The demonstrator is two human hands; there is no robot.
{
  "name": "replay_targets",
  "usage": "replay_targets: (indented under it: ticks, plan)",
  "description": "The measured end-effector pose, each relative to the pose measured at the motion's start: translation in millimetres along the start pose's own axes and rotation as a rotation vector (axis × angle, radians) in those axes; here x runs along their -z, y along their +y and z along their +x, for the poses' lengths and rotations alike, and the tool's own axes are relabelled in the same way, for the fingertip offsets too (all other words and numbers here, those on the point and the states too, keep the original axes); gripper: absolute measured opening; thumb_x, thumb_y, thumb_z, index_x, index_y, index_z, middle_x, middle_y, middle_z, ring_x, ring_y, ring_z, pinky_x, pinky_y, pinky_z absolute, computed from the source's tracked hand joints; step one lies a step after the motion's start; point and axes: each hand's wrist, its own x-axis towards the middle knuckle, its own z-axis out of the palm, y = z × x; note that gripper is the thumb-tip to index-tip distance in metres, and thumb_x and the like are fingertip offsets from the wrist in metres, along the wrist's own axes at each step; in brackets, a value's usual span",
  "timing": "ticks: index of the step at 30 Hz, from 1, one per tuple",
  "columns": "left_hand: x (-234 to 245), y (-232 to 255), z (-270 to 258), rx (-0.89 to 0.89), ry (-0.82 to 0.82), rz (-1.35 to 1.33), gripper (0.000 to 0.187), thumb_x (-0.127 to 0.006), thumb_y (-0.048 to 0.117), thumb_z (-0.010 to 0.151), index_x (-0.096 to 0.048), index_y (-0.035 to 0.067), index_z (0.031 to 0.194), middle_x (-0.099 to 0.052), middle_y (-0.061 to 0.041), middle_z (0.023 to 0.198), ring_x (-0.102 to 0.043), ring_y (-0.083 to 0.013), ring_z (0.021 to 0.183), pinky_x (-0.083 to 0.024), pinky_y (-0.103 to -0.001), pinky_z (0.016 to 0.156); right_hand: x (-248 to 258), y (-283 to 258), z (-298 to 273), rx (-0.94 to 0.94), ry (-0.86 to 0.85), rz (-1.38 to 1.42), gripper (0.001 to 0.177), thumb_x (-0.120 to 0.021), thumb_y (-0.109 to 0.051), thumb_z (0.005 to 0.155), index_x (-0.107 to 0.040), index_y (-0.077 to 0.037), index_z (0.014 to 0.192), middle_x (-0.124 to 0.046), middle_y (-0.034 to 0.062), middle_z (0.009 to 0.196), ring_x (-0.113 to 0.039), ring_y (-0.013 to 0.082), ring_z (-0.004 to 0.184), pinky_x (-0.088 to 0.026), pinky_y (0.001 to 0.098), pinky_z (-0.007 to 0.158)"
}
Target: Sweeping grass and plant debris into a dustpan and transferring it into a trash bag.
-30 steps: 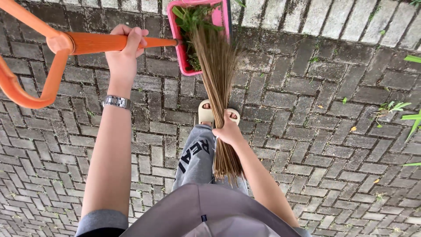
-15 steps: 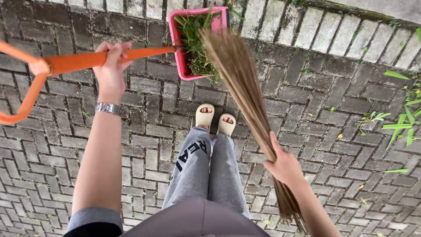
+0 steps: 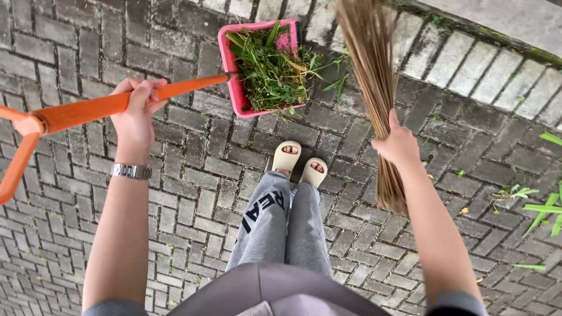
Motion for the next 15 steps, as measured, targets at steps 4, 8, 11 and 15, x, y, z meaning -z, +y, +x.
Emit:
replay_targets:
  ticks: [4, 8, 11, 15]
  plan:
    - [5.1, -16.4, -2.5, 0.044, 0.076, 0.107, 0.021, -0.059, 0.011, 0.107, -0.054, 0.009, 0.087, -0.067, -0.004, 0.094, -0.070, -0.0189, 0.110, -0.060, -0.030, 0.080, -30.9, -24.8, 40.0, -0.026, -0.058, 0.031, 0.114, -0.079, -0.020, 0.080, -0.004, -0.015, 0.165, -0.066, 0.0171, 0.111, -0.073, 0.0282, 0.082, -0.065, 0.0400, 0.068]
    - [7.9, -12.8, -1.3, 0.003, 0.119, 0.015, 0.021, -0.061, 0.012, 0.106, -0.052, 0.011, 0.086, -0.066, -0.004, 0.091, -0.071, -0.0187, 0.106, -0.062, -0.031, 0.079, -32.2, -16.0, -15.9, 0.070, -0.227, 0.085, 0.107, -0.075, -0.020, 0.083, -0.008, -0.017, 0.167, -0.074, 0.0165, 0.106, -0.073, 0.0226, 0.082, -0.062, 0.0339, 0.069]
    - [3.5, -16.1, -2.6, 0.044, 0.106, 0.088, 0.022, -0.060, 0.014, 0.106, -0.053, 0.011, 0.086, -0.066, -0.003, 0.090, -0.073, -0.0165, 0.107, -0.061, -0.031, 0.081, -12.9, 16.0, -67.6, 0.085, -0.251, 0.091, 0.106, -0.074, -0.020, 0.078, -0.015, -0.030, 0.166, -0.071, 0.0111, 0.110, -0.073, 0.0215, 0.084, -0.062, 0.0365, 0.067]
    - [-9.4, -14.5, -2.5, 0.053, 0.082, 0.155, 0.020, -0.059, 0.016, 0.106, -0.052, 0.012, 0.087, -0.070, -0.003, 0.097, -0.069, -0.0162, 0.104, -0.059, -0.033, 0.084, -14.0, 50.8, -69.7, -0.084, -0.109, 0.068, 0.111, -0.076, -0.024, 0.082, -0.008, -0.022, 0.169, -0.072, 0.0156, 0.110, -0.073, 0.0295, 0.088, -0.061, 0.0381, 0.074]
